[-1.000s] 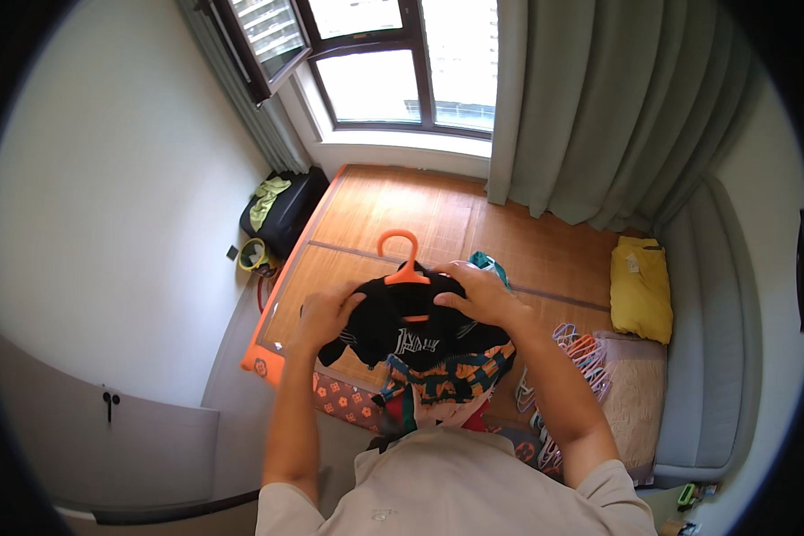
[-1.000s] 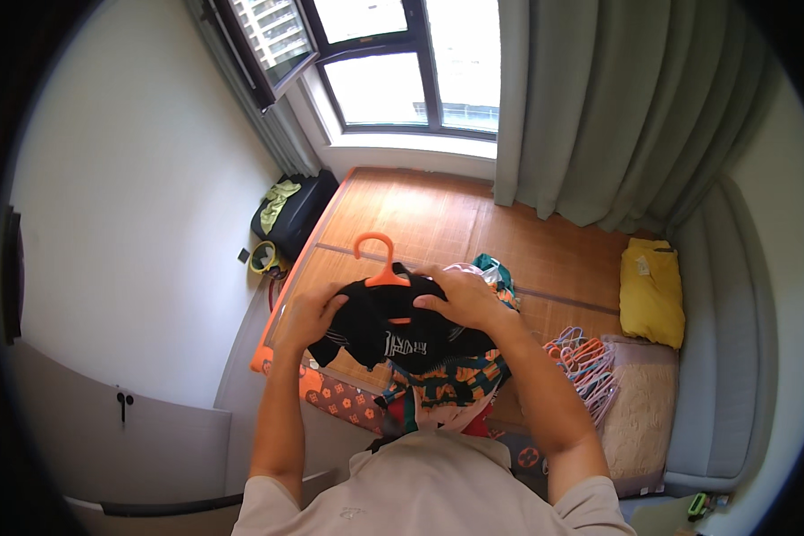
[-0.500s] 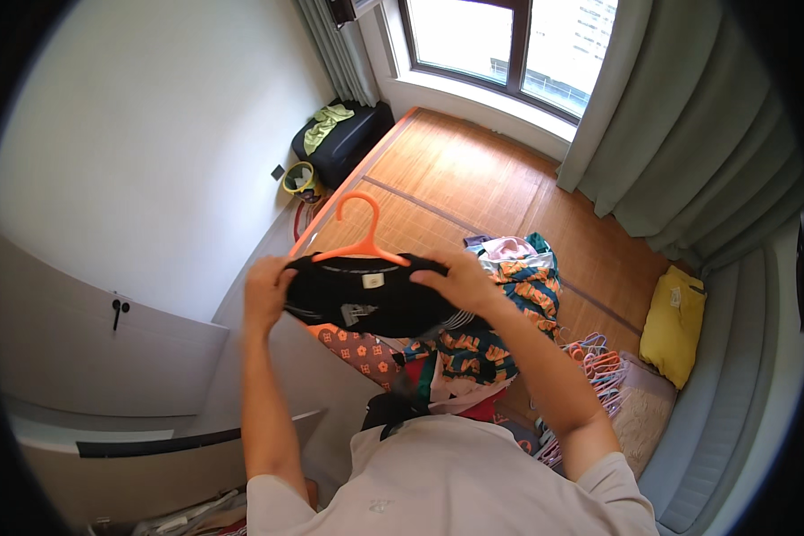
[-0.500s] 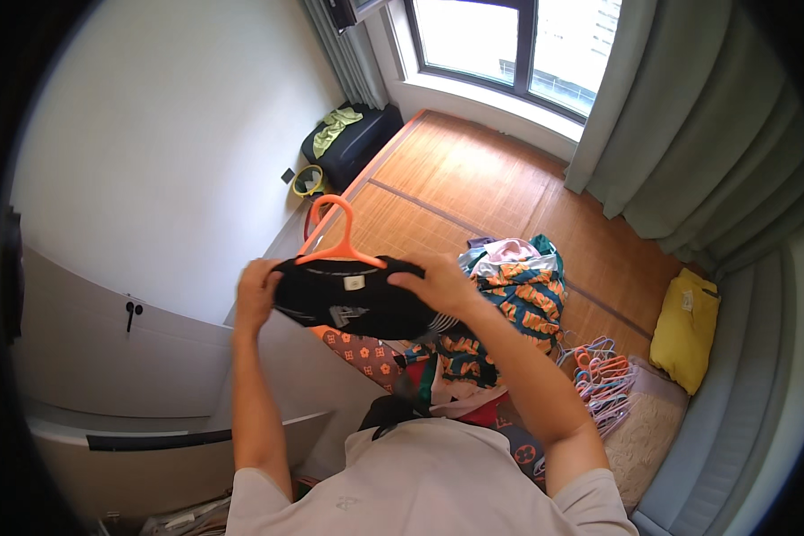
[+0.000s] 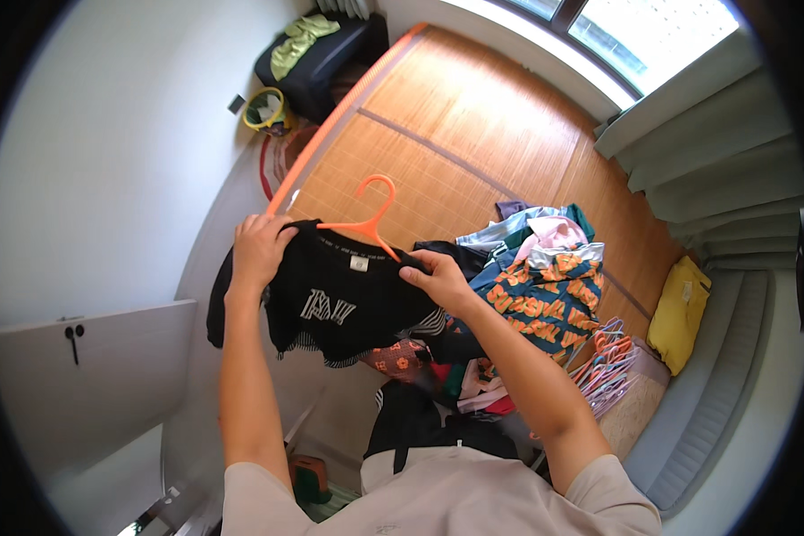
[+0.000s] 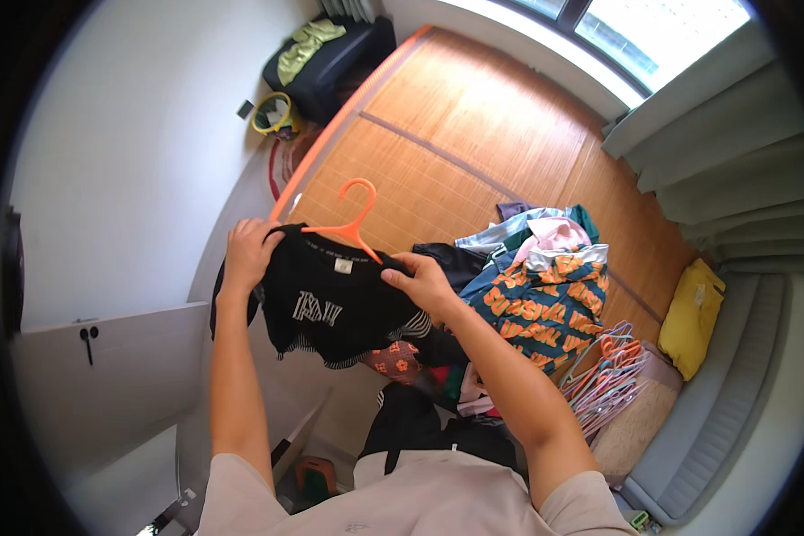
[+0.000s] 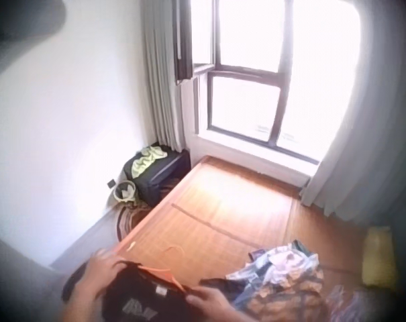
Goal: The person hangs various clothing items on hangers and places them into a closet. They handle a red shirt, a green and white striped shirt, a black shirt, a pink shirt, and denim shorts, placing each on a hanger and hanging it on the closet rod.
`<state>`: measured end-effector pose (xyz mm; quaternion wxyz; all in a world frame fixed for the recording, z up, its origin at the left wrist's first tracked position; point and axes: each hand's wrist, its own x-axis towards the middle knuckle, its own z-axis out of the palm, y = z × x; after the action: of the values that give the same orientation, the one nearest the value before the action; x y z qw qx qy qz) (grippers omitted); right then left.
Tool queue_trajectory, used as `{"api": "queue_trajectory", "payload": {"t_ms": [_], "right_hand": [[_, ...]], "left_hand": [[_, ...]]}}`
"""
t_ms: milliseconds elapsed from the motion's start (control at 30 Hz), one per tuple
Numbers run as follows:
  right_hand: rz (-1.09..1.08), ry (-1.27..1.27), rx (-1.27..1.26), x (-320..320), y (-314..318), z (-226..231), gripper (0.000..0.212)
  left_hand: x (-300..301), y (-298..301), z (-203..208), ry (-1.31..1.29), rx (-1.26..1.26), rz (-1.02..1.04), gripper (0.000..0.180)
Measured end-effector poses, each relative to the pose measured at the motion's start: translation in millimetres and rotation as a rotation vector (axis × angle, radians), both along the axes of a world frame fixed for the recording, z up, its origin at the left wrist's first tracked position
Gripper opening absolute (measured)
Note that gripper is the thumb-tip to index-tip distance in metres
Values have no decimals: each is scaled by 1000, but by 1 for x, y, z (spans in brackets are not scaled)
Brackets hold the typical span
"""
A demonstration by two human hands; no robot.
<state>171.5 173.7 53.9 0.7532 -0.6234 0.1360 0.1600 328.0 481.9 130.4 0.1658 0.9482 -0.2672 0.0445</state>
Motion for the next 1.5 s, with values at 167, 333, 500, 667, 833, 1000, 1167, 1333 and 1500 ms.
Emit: {"api": "queue_trajectory", "payload": {"t_ms": [167, 333, 500, 667, 833, 1000, 1167, 1333, 1500], "right_hand": [[-38, 21, -457, 49, -20, -138, 38], [28, 57, -610, 59, -45, -238, 59], [-215, -53, -657, 36, -44, -260, 56], [-600, 140, -346, -38, -65, -235, 43], [-816, 66, -141, -145, -134, -179, 38], [-1031, 51, -230, -271, -203, -128, 29], [-1399, 23, -301, -415, -244, -142, 22], [-1613, 402, -715, -560, -271, -160, 18], [-1670, 541, -908, -662, -296, -193, 19]], "left_hand": [[28, -40, -171, 53, 43, -21, 41], [-37, -78, -294, 522, 330, -149, 75], [-78, -101, -322, 709, 370, -138, 71], [-113, -161, -288, 640, 171, -214, 61], [-154, -277, -221, 534, -61, -478, 51], [-244, -399, -172, 563, -155, -729, 49], [-384, -497, -161, 677, -124, -974, 47], [-530, -567, -191, 867, -47, -1140, 47], [-637, -612, -227, 876, 47, -1294, 47]]}}
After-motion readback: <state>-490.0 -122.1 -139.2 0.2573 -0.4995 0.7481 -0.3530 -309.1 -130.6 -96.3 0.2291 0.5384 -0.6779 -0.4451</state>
